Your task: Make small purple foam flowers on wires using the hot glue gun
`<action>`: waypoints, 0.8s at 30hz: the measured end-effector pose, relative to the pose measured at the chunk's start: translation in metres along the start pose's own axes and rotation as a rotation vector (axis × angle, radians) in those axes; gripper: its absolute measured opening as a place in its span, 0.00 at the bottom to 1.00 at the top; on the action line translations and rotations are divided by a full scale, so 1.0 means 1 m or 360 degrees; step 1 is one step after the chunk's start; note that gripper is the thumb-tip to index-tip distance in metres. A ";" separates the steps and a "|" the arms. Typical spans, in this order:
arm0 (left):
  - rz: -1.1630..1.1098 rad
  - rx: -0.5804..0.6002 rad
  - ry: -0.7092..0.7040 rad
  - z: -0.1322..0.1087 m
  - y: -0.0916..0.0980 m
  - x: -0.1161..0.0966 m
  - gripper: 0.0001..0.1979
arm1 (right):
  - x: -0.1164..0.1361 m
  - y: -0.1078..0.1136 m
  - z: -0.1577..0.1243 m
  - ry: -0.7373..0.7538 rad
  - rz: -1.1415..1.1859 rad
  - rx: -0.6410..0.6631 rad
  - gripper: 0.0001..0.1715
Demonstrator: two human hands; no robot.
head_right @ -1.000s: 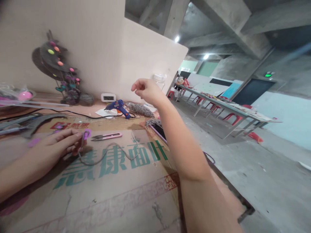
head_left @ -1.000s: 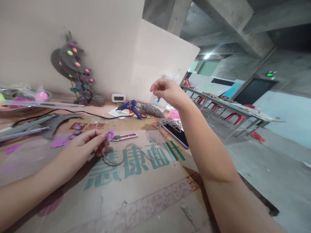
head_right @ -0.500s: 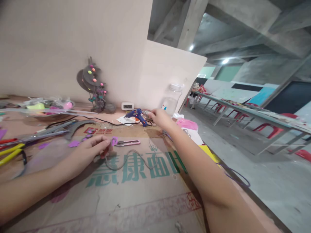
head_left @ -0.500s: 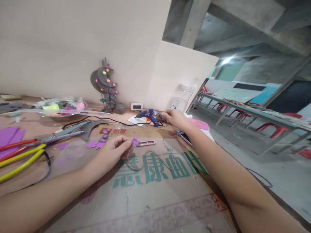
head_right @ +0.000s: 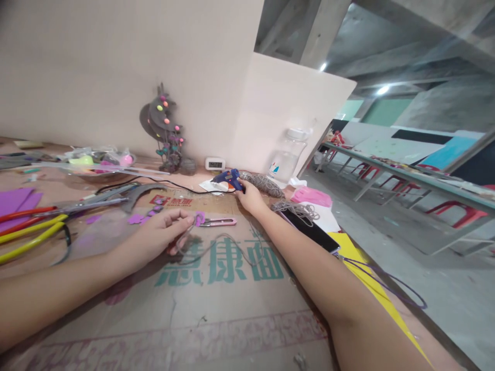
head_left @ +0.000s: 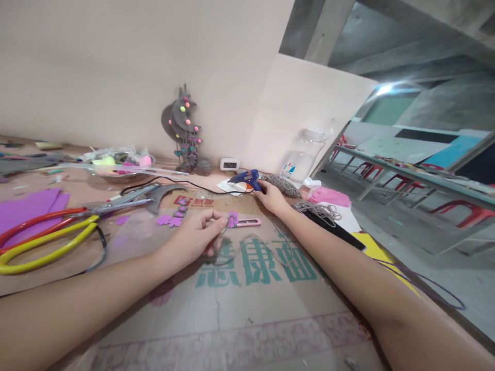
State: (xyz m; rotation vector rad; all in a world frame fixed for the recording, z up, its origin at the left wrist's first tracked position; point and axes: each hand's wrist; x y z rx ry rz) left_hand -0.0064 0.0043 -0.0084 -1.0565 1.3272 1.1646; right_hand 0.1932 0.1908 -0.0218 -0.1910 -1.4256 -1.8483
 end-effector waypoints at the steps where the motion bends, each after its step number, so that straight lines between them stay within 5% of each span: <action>1: -0.0001 0.0002 -0.0004 0.000 0.000 0.001 0.14 | -0.001 0.000 0.001 0.0006 0.0018 -0.0026 0.25; 12: -0.0230 -0.0056 0.0098 0.002 0.000 -0.002 0.11 | 0.006 0.015 0.006 -0.0062 0.0158 -0.0324 0.20; 16: -0.0251 -0.0041 0.0118 0.002 0.000 -0.005 0.12 | 0.027 0.025 0.000 -0.0137 0.0250 -0.0264 0.12; 24: -0.0141 -0.0078 0.0086 0.003 0.003 -0.002 0.14 | 0.077 0.046 -0.053 0.0035 0.0662 -0.0031 0.13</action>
Point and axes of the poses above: each hand's wrist, its own z-axis towards the middle knuckle, its own y-axis out of the back of the hand, x = y × z, and after that the axes turned 1 degree about x, right-handed
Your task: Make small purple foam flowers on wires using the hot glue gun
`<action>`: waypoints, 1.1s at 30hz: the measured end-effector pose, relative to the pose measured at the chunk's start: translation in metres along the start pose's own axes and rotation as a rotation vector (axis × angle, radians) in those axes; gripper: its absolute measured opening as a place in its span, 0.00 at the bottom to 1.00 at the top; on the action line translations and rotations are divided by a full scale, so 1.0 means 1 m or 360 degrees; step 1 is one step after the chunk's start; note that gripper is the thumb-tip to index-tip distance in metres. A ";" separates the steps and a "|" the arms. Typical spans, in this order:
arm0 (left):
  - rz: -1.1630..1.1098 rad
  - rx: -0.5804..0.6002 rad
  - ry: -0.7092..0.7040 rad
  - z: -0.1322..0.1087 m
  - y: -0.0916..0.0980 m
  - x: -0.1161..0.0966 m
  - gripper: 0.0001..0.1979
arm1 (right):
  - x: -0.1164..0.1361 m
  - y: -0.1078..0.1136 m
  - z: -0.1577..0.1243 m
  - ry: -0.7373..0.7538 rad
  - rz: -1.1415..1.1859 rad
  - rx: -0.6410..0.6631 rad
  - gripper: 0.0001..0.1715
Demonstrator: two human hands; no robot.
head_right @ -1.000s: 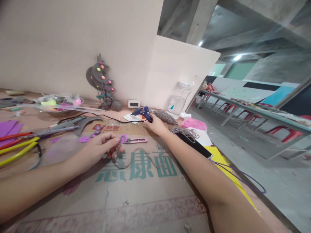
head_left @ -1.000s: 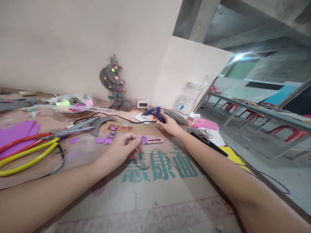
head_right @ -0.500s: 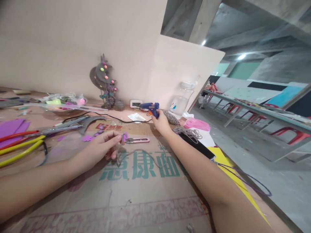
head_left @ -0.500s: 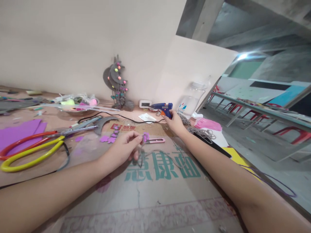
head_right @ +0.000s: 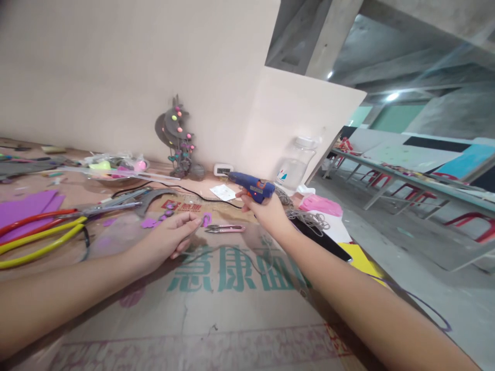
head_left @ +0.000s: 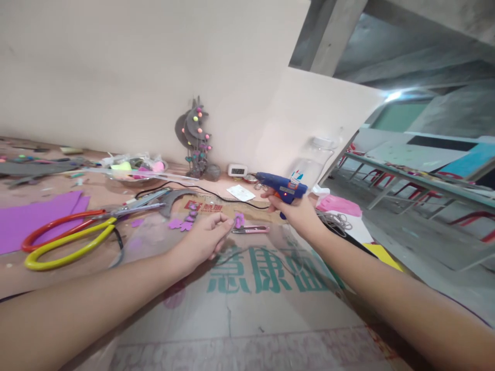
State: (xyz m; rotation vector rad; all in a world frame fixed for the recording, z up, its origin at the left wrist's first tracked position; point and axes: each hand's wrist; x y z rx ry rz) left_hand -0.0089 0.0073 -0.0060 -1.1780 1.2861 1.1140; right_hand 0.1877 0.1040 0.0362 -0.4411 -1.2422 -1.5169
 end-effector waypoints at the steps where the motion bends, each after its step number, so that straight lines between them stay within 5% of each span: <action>1: 0.0002 0.0009 -0.0009 0.000 0.000 0.001 0.14 | 0.004 0.001 -0.009 0.0004 0.0036 -0.0001 0.12; 11: 0.0046 -0.0042 -0.0026 -0.004 -0.002 -0.002 0.13 | 0.005 0.014 -0.072 0.0164 -0.0150 0.0285 0.07; 33: 0.0208 -0.0076 -0.0066 -0.003 0.000 0.004 0.15 | -0.008 0.004 -0.076 0.0118 -0.0442 0.0336 0.09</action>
Point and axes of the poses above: each hand's wrist, its own z-axis towards the middle knuckle, its own y-axis out of the back of the hand, x = y × z, and after that the axes turned 1 degree about x, right-handed
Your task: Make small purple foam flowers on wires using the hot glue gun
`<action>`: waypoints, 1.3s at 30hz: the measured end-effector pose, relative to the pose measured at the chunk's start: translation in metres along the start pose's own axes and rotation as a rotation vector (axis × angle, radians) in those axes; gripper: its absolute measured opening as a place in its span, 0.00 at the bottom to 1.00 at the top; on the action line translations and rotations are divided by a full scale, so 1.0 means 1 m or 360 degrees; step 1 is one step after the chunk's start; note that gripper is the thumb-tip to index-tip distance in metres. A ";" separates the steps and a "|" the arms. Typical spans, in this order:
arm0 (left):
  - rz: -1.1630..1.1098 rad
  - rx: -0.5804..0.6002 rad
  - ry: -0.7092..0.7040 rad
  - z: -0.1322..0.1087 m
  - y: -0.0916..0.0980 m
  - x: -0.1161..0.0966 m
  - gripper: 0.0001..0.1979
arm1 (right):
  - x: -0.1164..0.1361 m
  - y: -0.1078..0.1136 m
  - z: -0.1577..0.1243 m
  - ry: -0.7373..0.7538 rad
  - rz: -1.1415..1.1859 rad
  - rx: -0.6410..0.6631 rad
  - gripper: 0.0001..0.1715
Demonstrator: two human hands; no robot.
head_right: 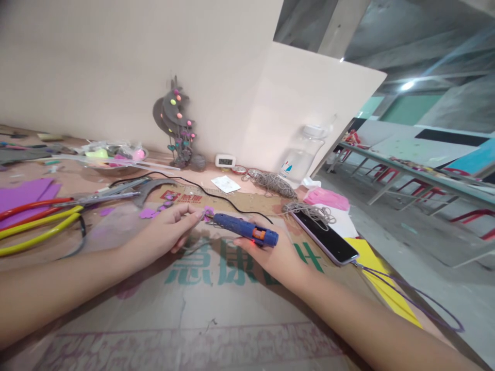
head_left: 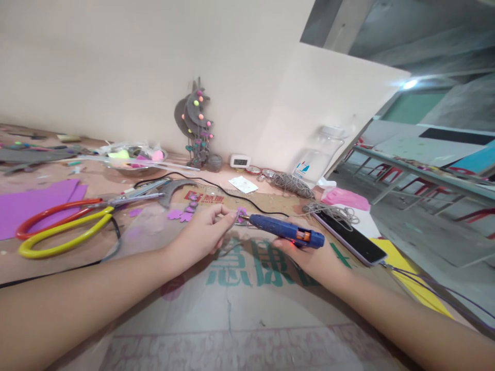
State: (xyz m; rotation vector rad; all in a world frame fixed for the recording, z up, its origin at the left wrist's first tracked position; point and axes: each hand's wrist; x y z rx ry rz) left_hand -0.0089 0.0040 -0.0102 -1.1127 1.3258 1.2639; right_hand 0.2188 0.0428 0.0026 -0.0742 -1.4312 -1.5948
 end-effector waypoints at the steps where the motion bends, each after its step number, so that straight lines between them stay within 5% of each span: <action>1: -0.0003 0.0001 0.0001 0.000 0.000 0.000 0.15 | -0.001 0.000 0.000 0.0001 -0.0011 0.0005 0.09; 39: 0.0012 -0.0003 0.0000 0.000 -0.001 -0.002 0.14 | -0.002 -0.003 -0.001 -0.0050 -0.0012 -0.0060 0.11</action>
Point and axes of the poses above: each hand's wrist, its own z-axis towards the middle knuckle, its own y-axis out of the back of the hand, x = y × z, and after that the axes turned 1 degree about x, right-handed
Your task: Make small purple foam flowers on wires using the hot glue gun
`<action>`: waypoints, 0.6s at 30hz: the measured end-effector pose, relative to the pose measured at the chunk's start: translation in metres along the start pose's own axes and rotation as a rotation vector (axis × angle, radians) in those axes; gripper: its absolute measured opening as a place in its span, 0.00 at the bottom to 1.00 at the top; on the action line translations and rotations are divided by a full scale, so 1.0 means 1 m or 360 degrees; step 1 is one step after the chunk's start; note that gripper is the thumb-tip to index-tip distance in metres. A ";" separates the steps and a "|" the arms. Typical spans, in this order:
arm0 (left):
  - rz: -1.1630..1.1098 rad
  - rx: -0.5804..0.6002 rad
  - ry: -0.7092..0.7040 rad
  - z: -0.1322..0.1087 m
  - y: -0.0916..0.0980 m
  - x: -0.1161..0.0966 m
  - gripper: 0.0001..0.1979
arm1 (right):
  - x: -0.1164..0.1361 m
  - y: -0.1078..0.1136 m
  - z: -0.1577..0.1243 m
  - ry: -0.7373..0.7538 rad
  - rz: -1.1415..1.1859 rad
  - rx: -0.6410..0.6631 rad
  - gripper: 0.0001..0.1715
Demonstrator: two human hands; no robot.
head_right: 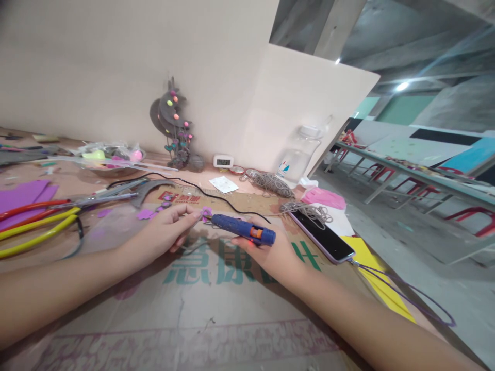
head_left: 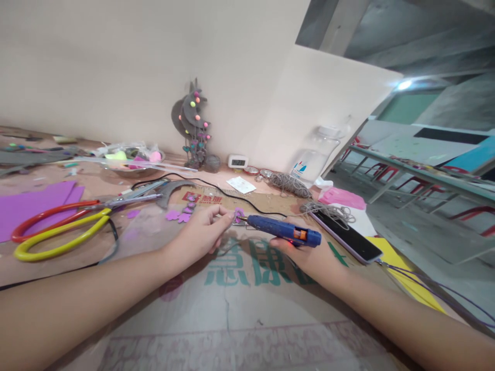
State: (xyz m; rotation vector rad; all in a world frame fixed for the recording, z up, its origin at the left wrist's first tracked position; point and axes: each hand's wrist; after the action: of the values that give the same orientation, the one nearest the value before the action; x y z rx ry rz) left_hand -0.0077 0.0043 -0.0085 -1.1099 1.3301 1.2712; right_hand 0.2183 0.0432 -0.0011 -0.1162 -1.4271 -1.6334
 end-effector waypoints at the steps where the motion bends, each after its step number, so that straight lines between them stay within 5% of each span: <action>1: -0.0002 -0.0001 0.0005 0.000 0.000 0.000 0.13 | 0.000 0.000 0.000 -0.0001 -0.0001 0.0000 0.11; 18: -0.0009 0.0003 0.0002 0.000 0.001 0.000 0.13 | 0.006 0.003 0.001 0.0023 -0.0031 0.0016 0.11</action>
State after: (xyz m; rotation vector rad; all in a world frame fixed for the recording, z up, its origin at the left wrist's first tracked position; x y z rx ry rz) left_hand -0.0086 0.0048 -0.0087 -1.1123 1.3280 1.2650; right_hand 0.2165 0.0409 0.0048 -0.0843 -1.4293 -1.6396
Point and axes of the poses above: each hand's wrist, its own z-axis towards the middle knuckle, its own y-axis out of the back of the hand, x = y × z, and after that the axes turned 1 degree about x, right-handed
